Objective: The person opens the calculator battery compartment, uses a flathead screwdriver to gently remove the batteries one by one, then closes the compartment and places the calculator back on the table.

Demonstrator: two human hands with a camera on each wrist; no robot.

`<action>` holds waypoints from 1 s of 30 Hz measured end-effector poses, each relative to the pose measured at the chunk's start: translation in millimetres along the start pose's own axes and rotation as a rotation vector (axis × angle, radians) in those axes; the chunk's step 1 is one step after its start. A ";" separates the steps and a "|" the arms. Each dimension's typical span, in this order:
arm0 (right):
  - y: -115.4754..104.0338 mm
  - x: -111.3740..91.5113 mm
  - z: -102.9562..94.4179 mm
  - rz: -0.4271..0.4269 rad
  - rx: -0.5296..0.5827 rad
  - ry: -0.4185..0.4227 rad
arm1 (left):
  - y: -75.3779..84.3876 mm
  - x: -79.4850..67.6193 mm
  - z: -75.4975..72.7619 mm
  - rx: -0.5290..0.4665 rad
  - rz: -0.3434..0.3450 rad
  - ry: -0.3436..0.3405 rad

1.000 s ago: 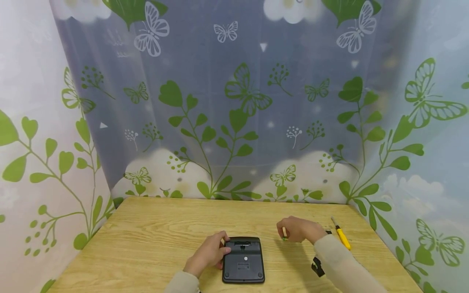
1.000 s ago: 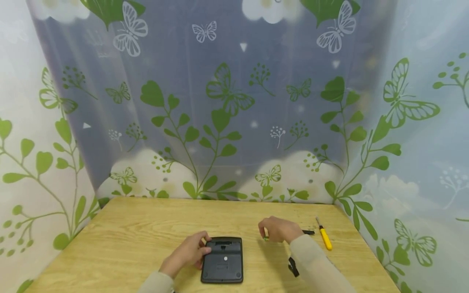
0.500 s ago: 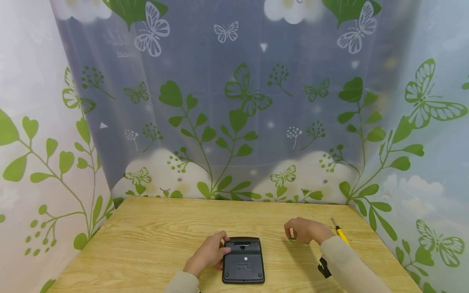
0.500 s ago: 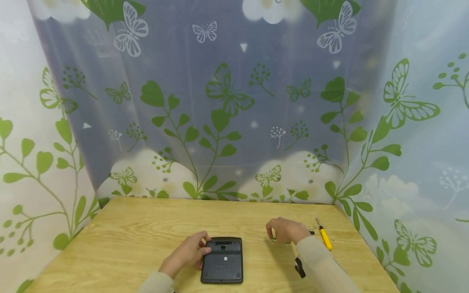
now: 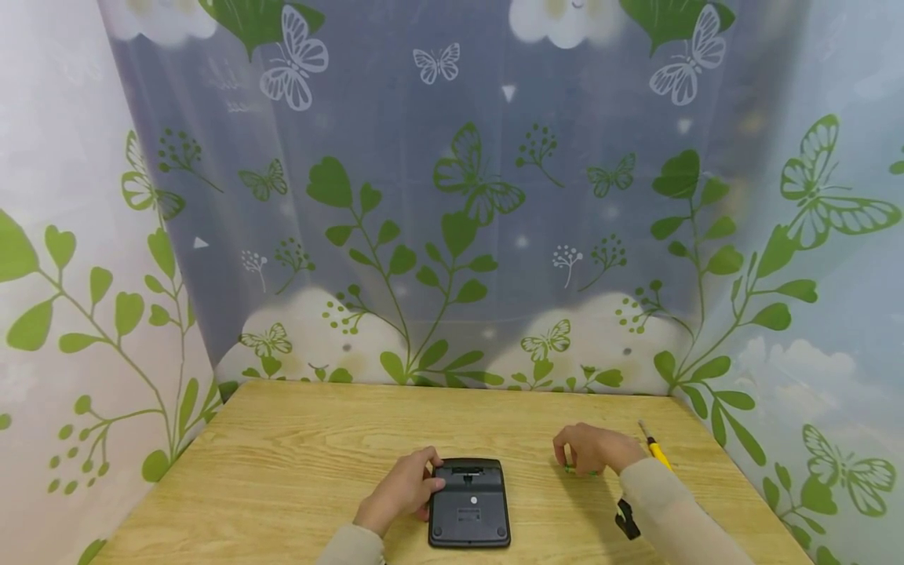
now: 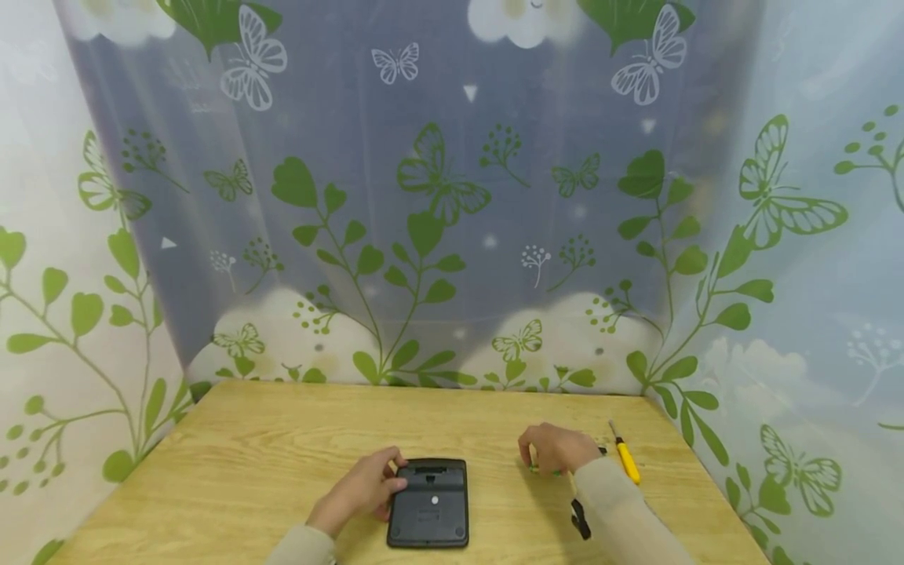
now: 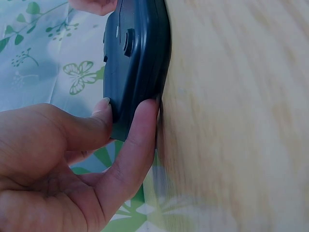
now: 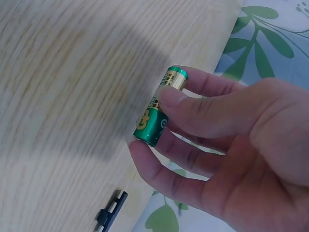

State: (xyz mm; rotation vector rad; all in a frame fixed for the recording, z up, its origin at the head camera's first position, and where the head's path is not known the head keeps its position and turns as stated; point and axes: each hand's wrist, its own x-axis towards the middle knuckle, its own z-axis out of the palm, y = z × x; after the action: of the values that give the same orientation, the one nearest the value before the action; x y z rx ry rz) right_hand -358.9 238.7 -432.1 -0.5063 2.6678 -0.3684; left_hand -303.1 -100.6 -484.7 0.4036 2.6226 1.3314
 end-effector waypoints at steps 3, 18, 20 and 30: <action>1.4 -0.2 0.8 -0.002 -0.001 0.000 | -0.8 -0.2 0.4 0.001 0.002 0.004; 10.5 -4.1 3.3 0.045 0.044 0.010 | -0.9 -0.1 0.3 -0.003 0.000 -0.007; 11.7 -4.0 3.0 0.060 0.051 0.009 | -1.1 0.3 0.4 -0.005 -0.006 -0.012; 20.8 -6.0 3.6 0.071 0.043 0.024 | -0.8 -0.2 -0.9 0.001 0.002 -0.012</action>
State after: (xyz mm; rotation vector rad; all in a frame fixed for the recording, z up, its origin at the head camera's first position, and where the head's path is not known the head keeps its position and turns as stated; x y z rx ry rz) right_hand -358.3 259.2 -440.0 -0.3960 2.6864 -0.4118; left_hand -303.3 -101.8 -484.8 0.4132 2.6141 1.3235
